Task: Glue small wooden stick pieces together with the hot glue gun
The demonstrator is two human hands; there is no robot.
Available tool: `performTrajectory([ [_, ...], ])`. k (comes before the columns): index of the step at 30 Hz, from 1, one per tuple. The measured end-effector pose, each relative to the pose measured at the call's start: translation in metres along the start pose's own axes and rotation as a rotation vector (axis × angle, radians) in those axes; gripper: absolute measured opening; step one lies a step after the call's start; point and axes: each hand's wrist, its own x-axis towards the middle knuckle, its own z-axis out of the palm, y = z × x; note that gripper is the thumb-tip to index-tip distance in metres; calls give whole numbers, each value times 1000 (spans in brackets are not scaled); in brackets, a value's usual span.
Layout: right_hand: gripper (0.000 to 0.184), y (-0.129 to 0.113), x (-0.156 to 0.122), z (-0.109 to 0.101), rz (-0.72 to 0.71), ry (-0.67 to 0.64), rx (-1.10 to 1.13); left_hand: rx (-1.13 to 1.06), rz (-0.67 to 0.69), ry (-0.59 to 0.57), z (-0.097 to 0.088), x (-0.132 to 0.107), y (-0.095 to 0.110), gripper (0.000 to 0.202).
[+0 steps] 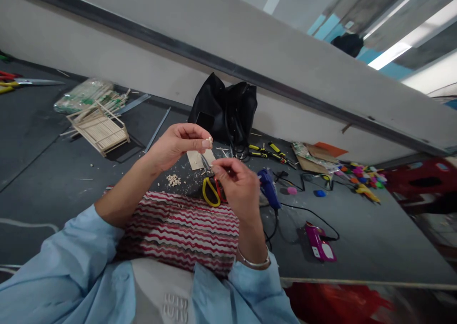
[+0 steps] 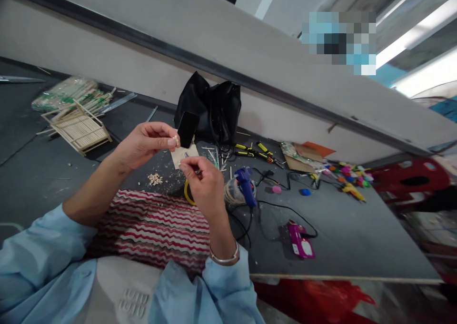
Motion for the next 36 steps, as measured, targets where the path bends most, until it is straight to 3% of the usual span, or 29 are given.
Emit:
performTrajectory([
  [3, 13, -14, 12, -12, -4, 176, 141, -1, -22, -22, 1, -1, -1, 24],
  [6, 15, -14, 20, -8, 29, 228, 227, -4, -37, -52, 1, -2, -3, 24],
  [12, 16, -8, 18, -1, 33, 165, 234, 9, -13, -62, -1, 0, -6, 23],
  [17, 16, -8, 18, 3, 3, 211, 228, 1, -5, -63, 0, -1, -7, 24],
  [31, 22, -5, 23, 17, 135, 163, 624, -7, -16, -61, 4, -2, -5, 25],
  [36, 20, -3, 23, 17, 120, 151, 578, -9, -28, -65, 4, -3, -3, 25],
])
